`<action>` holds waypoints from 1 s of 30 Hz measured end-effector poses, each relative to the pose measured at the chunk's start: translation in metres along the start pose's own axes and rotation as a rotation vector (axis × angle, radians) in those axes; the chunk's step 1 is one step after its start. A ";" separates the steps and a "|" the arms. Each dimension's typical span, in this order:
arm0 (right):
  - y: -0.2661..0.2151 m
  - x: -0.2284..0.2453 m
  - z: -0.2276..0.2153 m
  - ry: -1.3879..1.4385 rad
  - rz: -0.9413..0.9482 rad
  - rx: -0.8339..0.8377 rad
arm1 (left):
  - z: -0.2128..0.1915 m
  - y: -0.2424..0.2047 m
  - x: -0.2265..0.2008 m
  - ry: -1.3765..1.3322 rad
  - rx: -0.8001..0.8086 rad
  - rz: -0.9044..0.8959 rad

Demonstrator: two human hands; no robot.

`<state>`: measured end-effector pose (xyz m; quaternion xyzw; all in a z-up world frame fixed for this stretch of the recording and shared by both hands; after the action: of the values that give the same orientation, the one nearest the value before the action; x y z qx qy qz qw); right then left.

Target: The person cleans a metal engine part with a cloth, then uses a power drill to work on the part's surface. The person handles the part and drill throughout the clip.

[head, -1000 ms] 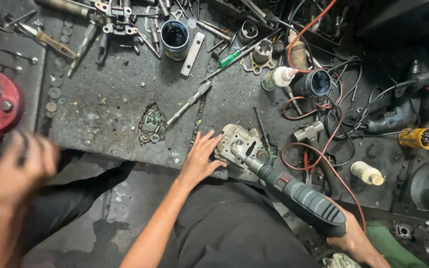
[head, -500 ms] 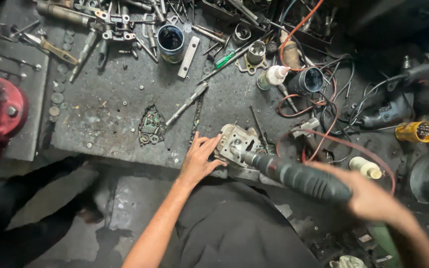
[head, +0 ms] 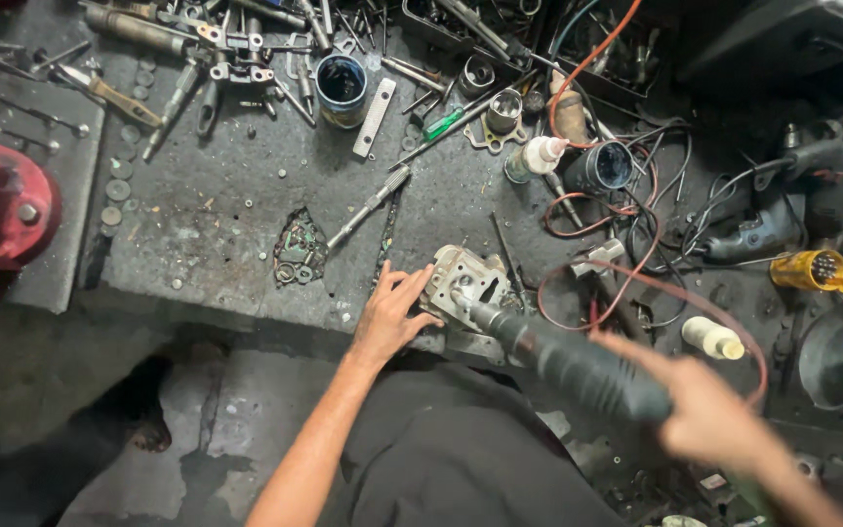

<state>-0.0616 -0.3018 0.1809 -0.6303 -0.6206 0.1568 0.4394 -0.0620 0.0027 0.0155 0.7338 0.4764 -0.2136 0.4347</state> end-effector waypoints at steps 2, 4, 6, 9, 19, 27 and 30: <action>-0.020 -0.010 0.037 0.099 0.040 -0.072 | 0.000 -0.003 0.003 -0.003 -0.009 -0.026; -0.030 -0.015 0.065 0.199 -0.070 -0.200 | -0.001 -0.005 0.004 0.028 -0.041 -0.036; -0.028 -0.033 0.086 0.305 -0.096 -0.205 | -0.002 -0.009 0.002 0.089 -0.099 -0.037; -0.029 -0.064 0.101 0.433 -0.119 -0.326 | 0.003 -0.013 0.002 0.199 -0.139 -0.135; -0.028 -0.098 0.131 0.641 -0.068 -0.380 | 0.002 0.008 -0.008 0.220 0.027 -0.109; -0.024 -0.024 0.106 0.079 -0.069 -0.308 | 0.000 0.015 -0.003 0.062 0.034 -0.089; -0.022 0.012 0.096 -0.266 0.015 -0.180 | 0.001 0.014 0.003 0.054 0.045 -0.094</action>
<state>-0.1454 -0.2598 0.1473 -0.6454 -0.6800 0.1858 0.2941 -0.0481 0.0009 0.0187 0.7256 0.5171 -0.2246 0.3945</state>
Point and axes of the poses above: each hand's wrist, its own y-axis towards the middle knuckle, its own z-axis out of the palm, x = y × z, the point moved 9 cm from there along y, towards the middle knuckle, and after that the axes turned 9 degrees about z, right-handed, at the moved point
